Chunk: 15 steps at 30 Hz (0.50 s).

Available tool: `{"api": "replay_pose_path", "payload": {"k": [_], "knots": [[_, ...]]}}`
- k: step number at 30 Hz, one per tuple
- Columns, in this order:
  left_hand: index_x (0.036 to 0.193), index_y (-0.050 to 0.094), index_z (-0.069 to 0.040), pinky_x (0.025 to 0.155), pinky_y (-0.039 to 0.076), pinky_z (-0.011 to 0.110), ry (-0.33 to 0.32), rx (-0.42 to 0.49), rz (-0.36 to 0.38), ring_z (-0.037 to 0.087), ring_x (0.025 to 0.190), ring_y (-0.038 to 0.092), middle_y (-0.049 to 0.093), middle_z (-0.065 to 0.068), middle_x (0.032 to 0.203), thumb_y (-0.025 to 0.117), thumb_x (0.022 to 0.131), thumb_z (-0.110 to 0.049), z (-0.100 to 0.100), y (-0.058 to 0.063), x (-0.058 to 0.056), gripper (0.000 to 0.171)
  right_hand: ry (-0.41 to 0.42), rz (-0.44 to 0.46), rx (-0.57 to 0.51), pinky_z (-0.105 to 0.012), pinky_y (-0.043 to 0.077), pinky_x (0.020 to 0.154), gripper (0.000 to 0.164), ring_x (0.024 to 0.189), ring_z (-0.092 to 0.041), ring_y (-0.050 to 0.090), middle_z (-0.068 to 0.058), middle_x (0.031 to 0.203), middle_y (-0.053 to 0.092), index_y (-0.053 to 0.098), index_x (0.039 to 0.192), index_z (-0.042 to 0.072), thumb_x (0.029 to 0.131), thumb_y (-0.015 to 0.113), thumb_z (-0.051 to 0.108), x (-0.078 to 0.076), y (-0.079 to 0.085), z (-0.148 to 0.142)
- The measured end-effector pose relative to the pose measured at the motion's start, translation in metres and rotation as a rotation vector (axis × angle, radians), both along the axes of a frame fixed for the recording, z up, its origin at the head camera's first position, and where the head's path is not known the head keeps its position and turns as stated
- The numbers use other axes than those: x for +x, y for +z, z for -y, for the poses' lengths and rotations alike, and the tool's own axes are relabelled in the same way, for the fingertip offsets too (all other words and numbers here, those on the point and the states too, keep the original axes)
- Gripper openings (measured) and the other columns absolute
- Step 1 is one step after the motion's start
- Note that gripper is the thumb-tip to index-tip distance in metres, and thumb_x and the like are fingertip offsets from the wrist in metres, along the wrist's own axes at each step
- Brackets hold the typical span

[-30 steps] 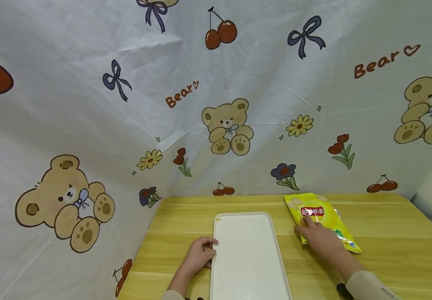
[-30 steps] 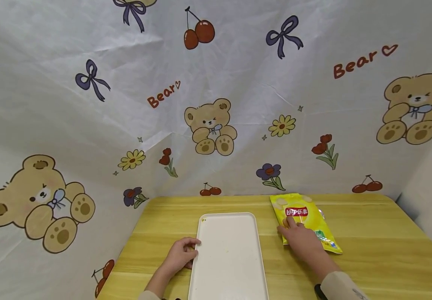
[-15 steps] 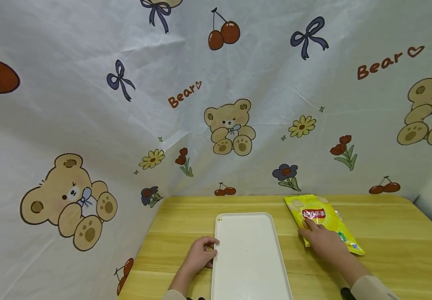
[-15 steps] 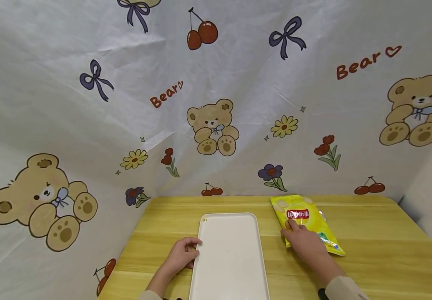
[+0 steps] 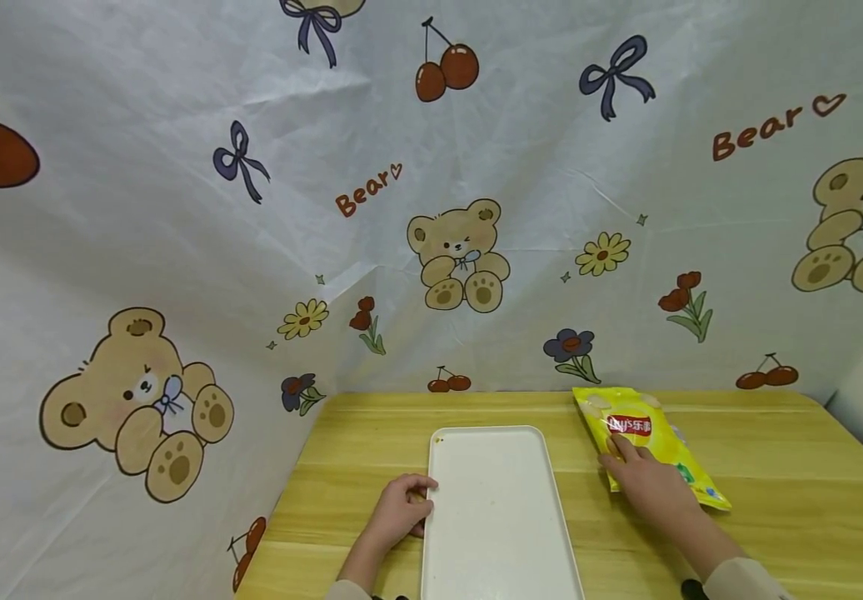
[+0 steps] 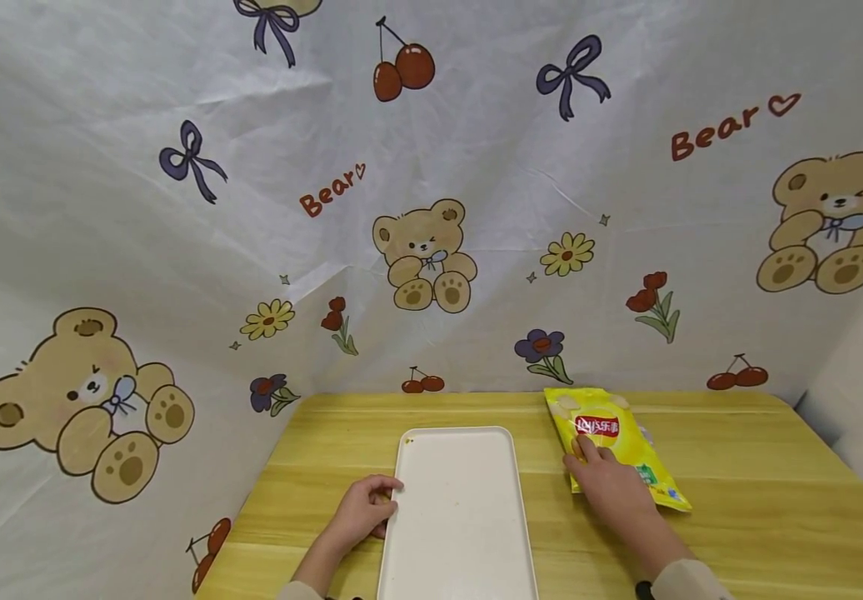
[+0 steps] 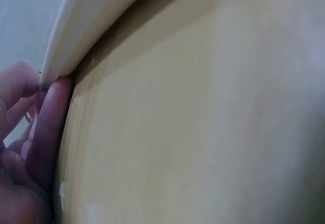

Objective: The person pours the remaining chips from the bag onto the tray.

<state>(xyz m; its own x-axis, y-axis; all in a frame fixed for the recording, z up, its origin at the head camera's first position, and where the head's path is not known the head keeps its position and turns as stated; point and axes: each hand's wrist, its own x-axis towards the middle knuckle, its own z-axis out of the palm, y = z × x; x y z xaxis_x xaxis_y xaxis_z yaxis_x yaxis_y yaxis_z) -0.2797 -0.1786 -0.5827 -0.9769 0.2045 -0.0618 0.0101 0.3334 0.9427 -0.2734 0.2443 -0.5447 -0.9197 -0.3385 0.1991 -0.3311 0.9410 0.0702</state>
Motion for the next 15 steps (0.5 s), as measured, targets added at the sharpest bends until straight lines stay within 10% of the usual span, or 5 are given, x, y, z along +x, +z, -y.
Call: {"api": "replay_pose_path", "payload": {"k": [15], "knots": [[0.113, 0.07, -0.008, 0.045, 0.056, 0.03, 0.005, 0.003, -0.004, 0.012, 0.058, 0.053, 0.055, 0.009, 0.099, 0.065, 0.084, 0.0, -0.0003, -0.0019, -0.0004, 0.03, 0.045, -0.062, 0.038, -0.05, 0.06, 0.062, 0.052, 0.118, -0.043, 0.058, -0.022, 0.144, 0.049, 0.061, 0.126, 0.015, 0.079, 0.079, -0.002, 0.0082, 0.0048, -0.0006]]}}
